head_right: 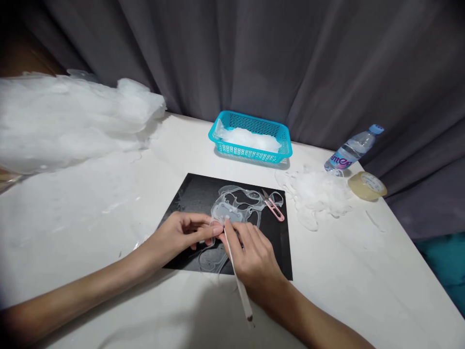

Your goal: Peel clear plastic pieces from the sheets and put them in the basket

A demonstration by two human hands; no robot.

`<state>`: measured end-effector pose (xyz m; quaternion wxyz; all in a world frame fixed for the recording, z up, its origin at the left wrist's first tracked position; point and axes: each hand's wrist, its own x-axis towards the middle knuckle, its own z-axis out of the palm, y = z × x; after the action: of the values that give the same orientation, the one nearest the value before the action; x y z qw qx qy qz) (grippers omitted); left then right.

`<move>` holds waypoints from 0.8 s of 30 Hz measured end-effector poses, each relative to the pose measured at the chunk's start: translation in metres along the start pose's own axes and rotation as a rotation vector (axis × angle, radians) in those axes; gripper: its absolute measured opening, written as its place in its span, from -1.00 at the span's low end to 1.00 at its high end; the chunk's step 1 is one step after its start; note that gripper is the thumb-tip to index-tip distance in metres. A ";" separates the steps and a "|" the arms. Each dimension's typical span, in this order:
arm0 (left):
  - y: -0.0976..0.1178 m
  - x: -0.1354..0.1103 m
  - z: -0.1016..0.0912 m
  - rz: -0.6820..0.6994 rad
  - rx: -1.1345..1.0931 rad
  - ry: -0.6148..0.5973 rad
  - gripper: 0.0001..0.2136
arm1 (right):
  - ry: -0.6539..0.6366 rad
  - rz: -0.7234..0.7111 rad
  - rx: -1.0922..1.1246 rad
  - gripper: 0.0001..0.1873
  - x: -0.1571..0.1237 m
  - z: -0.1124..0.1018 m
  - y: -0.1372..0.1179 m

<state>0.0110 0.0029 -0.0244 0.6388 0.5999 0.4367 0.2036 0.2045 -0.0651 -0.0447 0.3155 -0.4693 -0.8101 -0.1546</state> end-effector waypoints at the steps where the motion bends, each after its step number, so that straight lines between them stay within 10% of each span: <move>1: 0.000 0.000 0.000 0.000 -0.006 0.008 -0.66 | 0.002 0.000 0.004 -0.76 0.000 0.000 0.000; 24: 0.003 0.006 0.010 0.175 0.228 0.193 -0.89 | -0.050 0.286 0.446 -0.82 0.002 -0.007 0.019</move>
<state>0.0235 0.0026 -0.0243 0.5016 0.6820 0.4621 0.2641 0.2232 -0.0577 -0.0387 0.4097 -0.5014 -0.7572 0.0855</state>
